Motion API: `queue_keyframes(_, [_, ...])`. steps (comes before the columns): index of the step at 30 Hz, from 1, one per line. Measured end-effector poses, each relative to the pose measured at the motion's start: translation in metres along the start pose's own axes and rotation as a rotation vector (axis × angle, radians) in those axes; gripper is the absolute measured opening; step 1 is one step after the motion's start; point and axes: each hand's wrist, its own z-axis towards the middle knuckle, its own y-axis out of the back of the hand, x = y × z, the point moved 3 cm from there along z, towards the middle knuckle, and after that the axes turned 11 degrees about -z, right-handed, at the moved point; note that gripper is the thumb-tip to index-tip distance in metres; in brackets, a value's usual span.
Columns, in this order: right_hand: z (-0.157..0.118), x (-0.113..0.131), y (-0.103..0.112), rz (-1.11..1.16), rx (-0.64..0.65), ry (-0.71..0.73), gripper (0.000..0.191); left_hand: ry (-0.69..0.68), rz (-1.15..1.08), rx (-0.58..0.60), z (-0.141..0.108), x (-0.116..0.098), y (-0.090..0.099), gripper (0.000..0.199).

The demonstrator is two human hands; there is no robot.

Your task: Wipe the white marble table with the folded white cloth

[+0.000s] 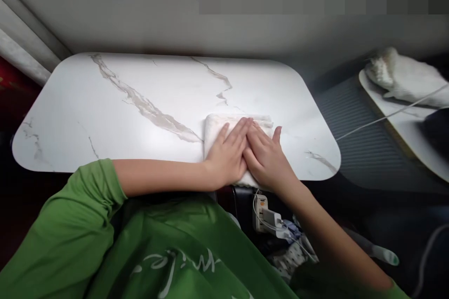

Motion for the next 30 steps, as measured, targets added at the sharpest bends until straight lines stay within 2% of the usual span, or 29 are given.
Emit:
queue_keyframes(2, [-0.008, -0.001, 0.001, -0.003, 0.005, 0.018, 0.062, 0.007, 0.005, 0.001, 0.000, -0.012, -0.003, 0.066])
queue_keyframes(5, [0.014, -0.021, -0.004, 0.001, 0.000, -0.025, 0.063, 0.012, -0.032, 0.012, 0.031, -0.002, -0.006, 0.068])
queue_keyframes(9, [0.083, -0.068, -0.018, -0.039, 0.012, -0.150, 0.062, -0.138, -0.099, -0.060, 0.107, 0.040, -0.004, 0.068])
queue_keyframes(11, [0.125, -0.090, -0.026, -0.046, 0.022, -0.193, 0.061, -0.154, -0.135, -0.125, 0.147, 0.066, -0.002, 0.068])
queue_keyframes(15, [0.190, -0.122, -0.037, -0.030, -0.066, -0.286, 0.057, -0.030, -0.185, -0.253, 0.206, 0.104, -0.001, 0.066])
queue_keyframes(18, [0.210, -0.133, -0.041, -0.013, -0.121, -0.280, 0.056, 0.058, -0.259, -0.273, 0.223, 0.111, -0.003, 0.068])
queue_keyframes(21, [0.208, -0.136, -0.039, -0.003, -0.084, -0.236, 0.055, 0.114, -0.285, -0.228, 0.216, 0.104, -0.001, 0.069])
queue_keyframes(24, [0.184, -0.132, -0.031, 0.003, -0.011, -0.171, 0.057, 0.173, -0.224, -0.175, 0.195, 0.082, 0.006, 0.067])
queue_keyframes(27, [0.135, -0.128, -0.020, 0.004, 0.044, -0.097, 0.058, 0.197, -0.182, -0.105, 0.166, 0.043, 0.007, 0.068])
queue_keyframes(30, [0.063, -0.126, -0.010, -0.011, 0.065, -0.101, 0.058, 0.136, -0.162, -0.009, 0.135, -0.007, -0.001, 0.071])
